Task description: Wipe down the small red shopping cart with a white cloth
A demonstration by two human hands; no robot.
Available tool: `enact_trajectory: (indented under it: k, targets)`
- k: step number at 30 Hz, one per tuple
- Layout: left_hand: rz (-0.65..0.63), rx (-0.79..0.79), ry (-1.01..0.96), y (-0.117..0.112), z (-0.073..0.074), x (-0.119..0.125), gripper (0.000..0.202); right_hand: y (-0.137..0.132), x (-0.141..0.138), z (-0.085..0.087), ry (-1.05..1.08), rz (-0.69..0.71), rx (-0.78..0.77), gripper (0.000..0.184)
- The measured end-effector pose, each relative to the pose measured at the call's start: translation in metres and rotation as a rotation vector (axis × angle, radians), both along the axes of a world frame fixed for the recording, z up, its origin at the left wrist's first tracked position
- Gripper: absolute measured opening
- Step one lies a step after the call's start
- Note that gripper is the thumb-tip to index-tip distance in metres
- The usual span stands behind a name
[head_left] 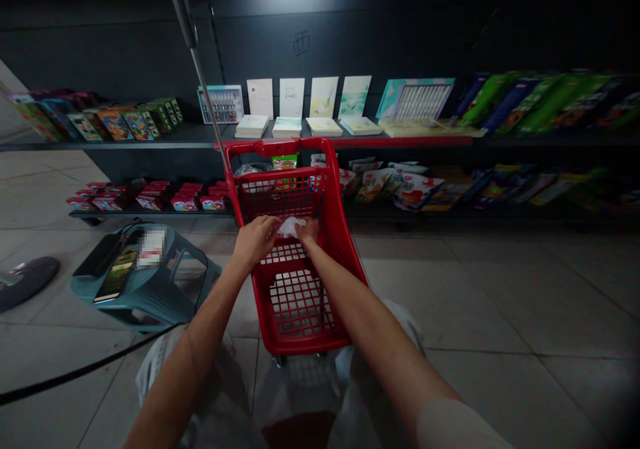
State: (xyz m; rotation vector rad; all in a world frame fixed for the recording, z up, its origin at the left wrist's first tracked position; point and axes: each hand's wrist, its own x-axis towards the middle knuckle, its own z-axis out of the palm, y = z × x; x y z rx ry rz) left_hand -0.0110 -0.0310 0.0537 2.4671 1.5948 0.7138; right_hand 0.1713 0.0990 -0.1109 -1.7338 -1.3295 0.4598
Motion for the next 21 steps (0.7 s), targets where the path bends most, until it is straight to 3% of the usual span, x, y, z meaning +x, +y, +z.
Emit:
enact_trajectory:
  k: [4,7,10,13,17,19,21]
  targets:
    - [0.028,0.015,0.091,0.001,-0.002,0.000,0.020,0.022,0.000,0.031,0.042,-0.075,0.100,0.037]
    - [0.053,0.033,0.115,0.000,-0.001,0.002,0.018,0.026,0.002,0.045,0.046,-0.114,0.192,0.043]
    - [0.079,0.037,0.170,-0.002,0.002,0.003,0.016,0.015,0.005,0.040,-0.021,-0.042,0.161,0.041]
    - [0.095,0.034,0.214,-0.004,0.005,0.004,0.013,-0.004,0.007,0.019,-0.062,0.066,0.020,0.032]
    - [0.106,0.035,0.227,-0.003,0.005,0.003,0.012,-0.023,0.009,-0.002,-0.059,0.073,-0.131,0.031]
    - [0.099,0.045,0.218,-0.003,0.004,0.002,0.011,-0.021,0.007,0.004,-0.057,0.059,-0.137,0.032]
    - [0.092,0.052,0.203,-0.002,0.003,0.002,0.011,-0.012,0.004,0.023,-0.061,0.056,-0.104,0.034]
